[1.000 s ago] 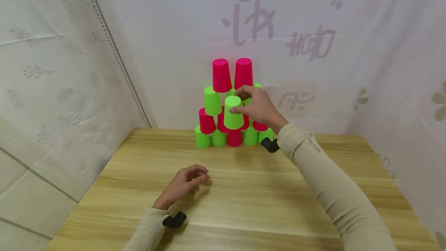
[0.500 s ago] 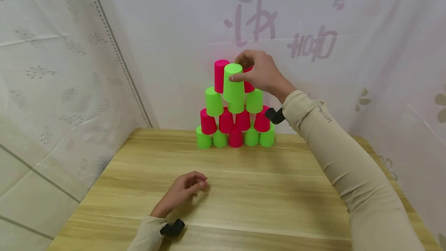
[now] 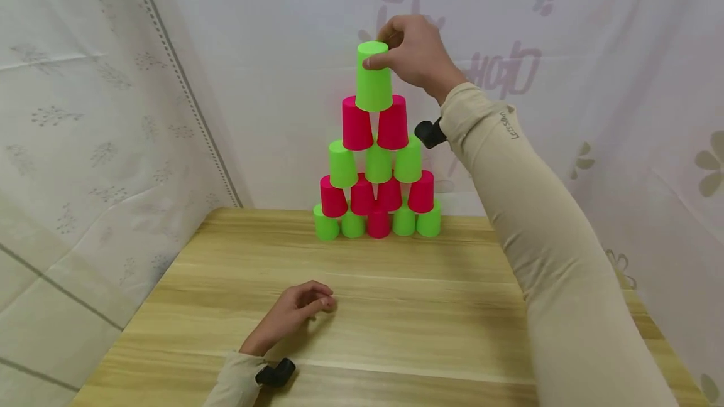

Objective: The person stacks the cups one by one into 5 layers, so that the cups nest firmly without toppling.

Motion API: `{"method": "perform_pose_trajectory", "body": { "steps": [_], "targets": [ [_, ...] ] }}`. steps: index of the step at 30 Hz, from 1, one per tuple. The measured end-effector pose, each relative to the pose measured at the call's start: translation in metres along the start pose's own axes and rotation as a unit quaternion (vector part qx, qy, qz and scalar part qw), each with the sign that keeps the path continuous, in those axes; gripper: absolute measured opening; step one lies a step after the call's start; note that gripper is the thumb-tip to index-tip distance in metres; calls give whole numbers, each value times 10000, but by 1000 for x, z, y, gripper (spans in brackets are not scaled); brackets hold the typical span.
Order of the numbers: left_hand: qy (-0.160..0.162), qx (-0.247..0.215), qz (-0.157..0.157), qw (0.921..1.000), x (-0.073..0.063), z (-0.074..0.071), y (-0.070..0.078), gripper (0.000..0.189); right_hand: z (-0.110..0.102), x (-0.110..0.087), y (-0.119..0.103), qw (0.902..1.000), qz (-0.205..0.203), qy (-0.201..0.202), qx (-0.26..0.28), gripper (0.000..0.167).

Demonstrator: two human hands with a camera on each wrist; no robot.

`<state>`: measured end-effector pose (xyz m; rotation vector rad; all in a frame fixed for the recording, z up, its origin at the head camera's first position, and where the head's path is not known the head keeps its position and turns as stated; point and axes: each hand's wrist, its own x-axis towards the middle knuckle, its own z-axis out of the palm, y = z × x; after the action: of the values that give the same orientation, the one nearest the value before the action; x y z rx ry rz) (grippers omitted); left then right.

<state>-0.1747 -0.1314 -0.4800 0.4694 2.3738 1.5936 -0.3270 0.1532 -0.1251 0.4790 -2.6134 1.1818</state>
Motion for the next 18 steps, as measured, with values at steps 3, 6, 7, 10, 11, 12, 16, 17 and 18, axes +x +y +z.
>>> {"method": "perform_pose_trajectory", "body": {
  "steps": [3, 6, 7, 10, 11, 12, 16, 17, 18],
  "targets": [
    [-16, -1, -18, 10000, -1, 0, -2, 32, 1, 10, -3, 9997, 198, 44, -130, 53],
    [-26, -24, -7, 10000, -2, 0, -4, 31, 2, 18, -5, 9990, 379, 74, -205, 57],
    [-23, -28, 0, 10000, -2, -1, -4, 31, 2, 19, -5, 9988, 431, 72, -207, 57],
    [-8, -43, -10, 10000, -2, -1, -4, 30, 4, 22, -4, 9983, 555, 62, -166, 58],
    [4, -38, -22, 10000, -3, -2, -3, 29, 5, 22, -4, 9981, 602, 58, -142, 58],
    [13, -34, -29, 10000, -3, -2, -2, 29, 6, 23, -3, 9979, 641, 53, -114, 58],
    [37, -59, -28, 10000, -4, -3, 0, 30, 7, 24, 1, 9969, 787, 48, -60, 58],
    [45, -61, -23, 10000, -4, -3, 1, 31, 7, 25, 2, 9967, 804, 35, -69, 58],
    [43, -78, -9, 10000, -4, -3, 1, 31, 6, 25, 2, 9967, 805, 20, -85, 59]
  ]
}}
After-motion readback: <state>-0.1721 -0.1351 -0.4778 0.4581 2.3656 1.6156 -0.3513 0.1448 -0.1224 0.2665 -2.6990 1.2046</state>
